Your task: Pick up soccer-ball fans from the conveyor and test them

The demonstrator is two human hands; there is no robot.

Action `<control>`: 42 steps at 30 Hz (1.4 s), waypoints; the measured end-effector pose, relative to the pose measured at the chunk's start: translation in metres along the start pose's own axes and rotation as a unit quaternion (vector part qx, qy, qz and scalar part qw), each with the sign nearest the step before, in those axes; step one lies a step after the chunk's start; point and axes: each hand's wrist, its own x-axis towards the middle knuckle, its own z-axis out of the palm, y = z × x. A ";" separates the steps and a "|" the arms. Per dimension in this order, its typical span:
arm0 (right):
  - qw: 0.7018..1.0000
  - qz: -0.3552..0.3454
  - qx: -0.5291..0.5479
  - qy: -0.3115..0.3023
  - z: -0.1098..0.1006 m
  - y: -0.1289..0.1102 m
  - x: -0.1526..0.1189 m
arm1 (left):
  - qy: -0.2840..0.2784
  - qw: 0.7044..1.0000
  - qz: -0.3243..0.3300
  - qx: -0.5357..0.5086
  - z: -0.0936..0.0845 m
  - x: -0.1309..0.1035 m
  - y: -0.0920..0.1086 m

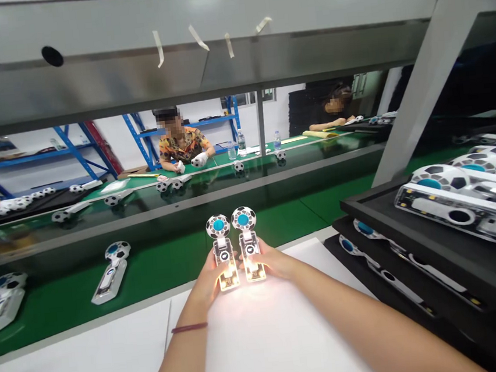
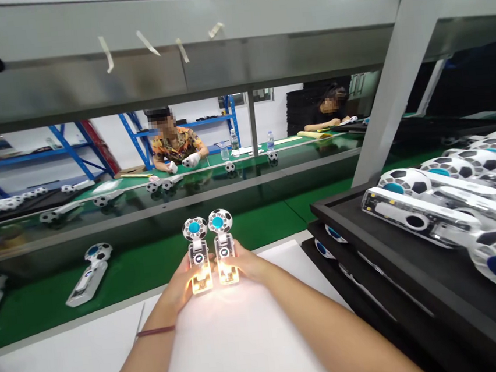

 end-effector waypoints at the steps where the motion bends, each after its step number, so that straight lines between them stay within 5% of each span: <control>1: 1.000 0.001 -0.001 -0.002 0.000 0.000 0.000 | 0.006 1.000 0.000 0.000 0.000 0.000 0.000; 42: 1.000 0.014 -0.016 0.001 -0.009 0.007 0.003 | -0.006 1.000 0.023 -0.017 -0.001 -0.001 0.000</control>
